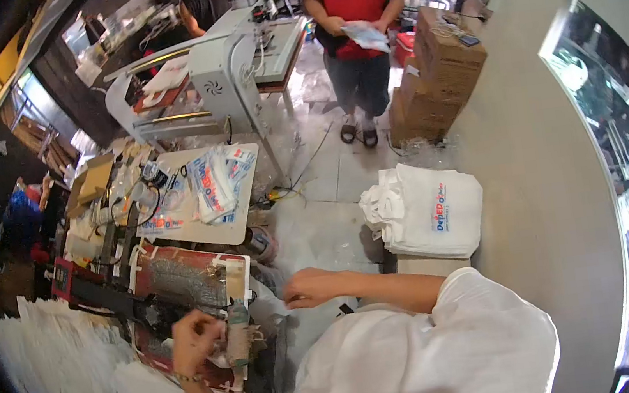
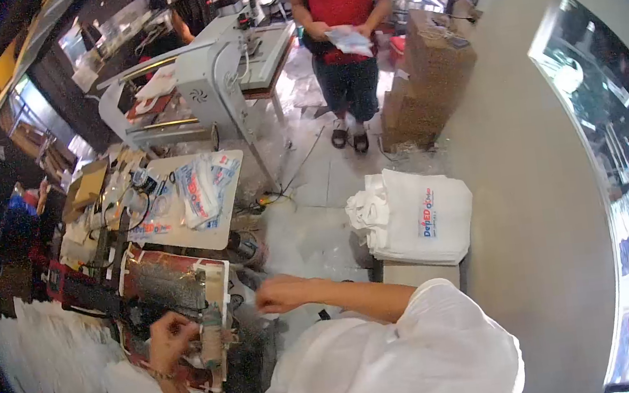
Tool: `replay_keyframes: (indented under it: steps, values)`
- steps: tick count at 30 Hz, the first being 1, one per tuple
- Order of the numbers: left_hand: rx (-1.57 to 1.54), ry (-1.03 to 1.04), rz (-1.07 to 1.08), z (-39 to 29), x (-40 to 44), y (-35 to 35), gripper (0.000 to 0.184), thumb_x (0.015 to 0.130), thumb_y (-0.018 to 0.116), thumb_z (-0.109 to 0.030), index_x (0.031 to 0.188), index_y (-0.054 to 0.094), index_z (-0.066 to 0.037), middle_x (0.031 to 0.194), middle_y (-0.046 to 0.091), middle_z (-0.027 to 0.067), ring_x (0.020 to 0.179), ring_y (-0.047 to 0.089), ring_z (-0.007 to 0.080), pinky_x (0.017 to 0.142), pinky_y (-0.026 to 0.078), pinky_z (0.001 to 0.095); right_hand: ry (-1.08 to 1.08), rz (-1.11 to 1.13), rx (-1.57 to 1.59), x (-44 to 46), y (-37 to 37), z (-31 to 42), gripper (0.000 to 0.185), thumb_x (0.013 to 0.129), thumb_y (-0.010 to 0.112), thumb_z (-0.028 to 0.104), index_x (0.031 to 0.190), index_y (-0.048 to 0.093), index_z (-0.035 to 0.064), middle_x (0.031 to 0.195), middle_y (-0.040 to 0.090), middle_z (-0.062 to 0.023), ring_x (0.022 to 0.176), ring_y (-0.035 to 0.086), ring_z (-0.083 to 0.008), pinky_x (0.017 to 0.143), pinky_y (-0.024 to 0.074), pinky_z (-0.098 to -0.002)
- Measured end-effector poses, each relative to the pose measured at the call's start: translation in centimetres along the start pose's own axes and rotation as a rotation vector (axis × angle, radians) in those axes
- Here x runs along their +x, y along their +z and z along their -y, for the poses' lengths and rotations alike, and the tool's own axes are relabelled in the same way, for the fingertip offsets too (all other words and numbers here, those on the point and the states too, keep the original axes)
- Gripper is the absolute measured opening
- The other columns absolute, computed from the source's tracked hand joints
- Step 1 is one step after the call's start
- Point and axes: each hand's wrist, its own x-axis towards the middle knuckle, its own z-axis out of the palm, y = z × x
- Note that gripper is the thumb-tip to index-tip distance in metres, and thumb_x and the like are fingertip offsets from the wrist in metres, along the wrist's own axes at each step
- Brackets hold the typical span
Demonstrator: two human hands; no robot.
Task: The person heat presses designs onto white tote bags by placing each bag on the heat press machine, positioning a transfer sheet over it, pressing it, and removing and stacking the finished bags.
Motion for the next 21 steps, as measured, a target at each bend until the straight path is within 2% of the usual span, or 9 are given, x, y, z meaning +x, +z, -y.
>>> replay_keyframes:
  steps: [1, 2, 6, 8, 9, 11, 12, 15, 21]
  values:
    - [-0.044, 0.059, -0.101, 1.0, 0.7, -1.3, 0.022, 0.079, 0.074, -0.017, 0.083, 0.066, 0.002, 0.067, 0.062, 0.0081, 0.061, 0.054, 0.0119, 0.057, 0.044, 0.0296, -0.061, -0.083, 0.005, 1.7, -0.5, 2.8, 0.024, 0.088, 0.063, 0.031, 0.083, 0.067, 0.0075, 0.08, 0.062, -0.0102, 0.077, 0.06, -0.0322, 0.066, 0.0461, -0.0441]
    - [0.11, 0.185, -0.256, 1.0, 1.1, -2.5, 0.021, 0.082, 0.072, -0.016, 0.081, 0.063, 0.003, 0.065, 0.06, 0.0091, 0.059, 0.054, 0.0146, 0.057, 0.044, 0.031, -0.151, -0.159, -0.045, 3.5, -0.3, 4.7, 0.025, 0.087, 0.064, 0.032, 0.081, 0.065, 0.0073, 0.079, 0.061, -0.0098, 0.076, 0.058, -0.0318, 0.065, 0.0457, -0.0433]
    - [0.252, 0.194, -0.389, 7.0, 2.0, -5.2, 0.024, 0.084, 0.07, -0.018, 0.077, 0.06, 0.003, 0.063, 0.057, 0.0096, 0.056, 0.052, 0.0176, 0.055, 0.043, 0.0325, -0.362, -0.325, -0.166, 9.5, 0.5, 12.3, 0.029, 0.085, 0.066, 0.034, 0.076, 0.061, 0.0067, 0.079, 0.06, -0.0086, 0.077, 0.057, -0.0304, 0.063, 0.045, -0.0408]
    - [0.261, 0.169, -0.425, 9.8, 2.4, -4.8, 0.028, 0.087, 0.068, -0.02, 0.075, 0.058, 0.003, 0.062, 0.055, 0.01, 0.054, 0.049, 0.0194, 0.054, 0.041, 0.0336, -0.499, -0.48, -0.098, 11.8, 2.5, 14.1, 0.04, 0.082, 0.065, 0.042, 0.072, 0.06, 0.0039, 0.07, 0.057, -0.0151, 0.071, 0.058, -0.0369, 0.061, 0.0439, -0.0488]
    - [0.261, 0.181, -0.423, 10.5, 2.6, -4.3, 0.028, 0.087, 0.068, -0.02, 0.075, 0.058, 0.003, 0.062, 0.055, 0.01, 0.054, 0.049, 0.0194, 0.054, 0.041, 0.0336, -0.497, -0.486, -0.108, 12.2, 3.8, 14.2, 0.04, 0.082, 0.065, 0.042, 0.072, 0.06, 0.0039, 0.07, 0.057, -0.0151, 0.071, 0.058, -0.0369, 0.061, 0.0439, -0.0488]
    - [0.258, 0.229, -0.616, 12.0, 2.6, -3.3, 0.026, 0.086, 0.069, -0.02, 0.078, 0.06, 0.002, 0.068, 0.061, 0.0142, 0.057, 0.05, 0.0213, 0.057, 0.043, 0.0347, -0.105, -0.182, -0.334, 12.5, 6.8, 13.1, 0.045, 0.08, 0.063, 0.049, 0.065, 0.059, 0.0069, 0.068, 0.061, -0.0127, 0.065, 0.06, -0.0358, 0.055, 0.0447, -0.0466]
    - [0.261, 0.273, -0.638, 11.9, 2.5, -3.3, 0.029, 0.088, 0.068, -0.024, 0.077, 0.059, 0.002, 0.065, 0.058, 0.0131, 0.056, 0.05, 0.0218, 0.055, 0.042, 0.035, -0.126, -0.306, -0.329, 12.9, 7.6, 12.9, 0.049, 0.079, 0.06, 0.053, 0.063, 0.059, 0.0073, 0.063, 0.059, -0.0138, 0.06, 0.06, -0.0376, 0.052, 0.0441, -0.0484]
    - [0.184, 0.328, -0.666, 11.7, 2.4, -3.1, 0.03, 0.089, 0.067, -0.025, 0.077, 0.059, 0.001, 0.064, 0.057, 0.0121, 0.056, 0.051, 0.0213, 0.055, 0.042, 0.0351, -0.062, -0.318, -0.275, 12.5, 7.3, 12.9, 0.047, 0.081, 0.061, 0.051, 0.063, 0.058, 0.007, 0.063, 0.059, -0.0137, 0.062, 0.059, -0.0374, 0.053, 0.0446, -0.0477]
    - [0.155, 0.25, -0.702, 12.2, 2.4, -2.8, 0.029, 0.088, 0.068, -0.025, 0.074, 0.06, 0.0, 0.066, 0.057, 0.0121, 0.057, 0.052, 0.0253, 0.055, 0.042, 0.0365, -0.095, -0.333, -0.276, 12.9, 7.7, 12.5, 0.043, 0.083, 0.061, 0.045, 0.063, 0.057, 0.0063, 0.064, 0.059, -0.0144, 0.061, 0.059, -0.0375, 0.053, 0.0439, -0.0468]
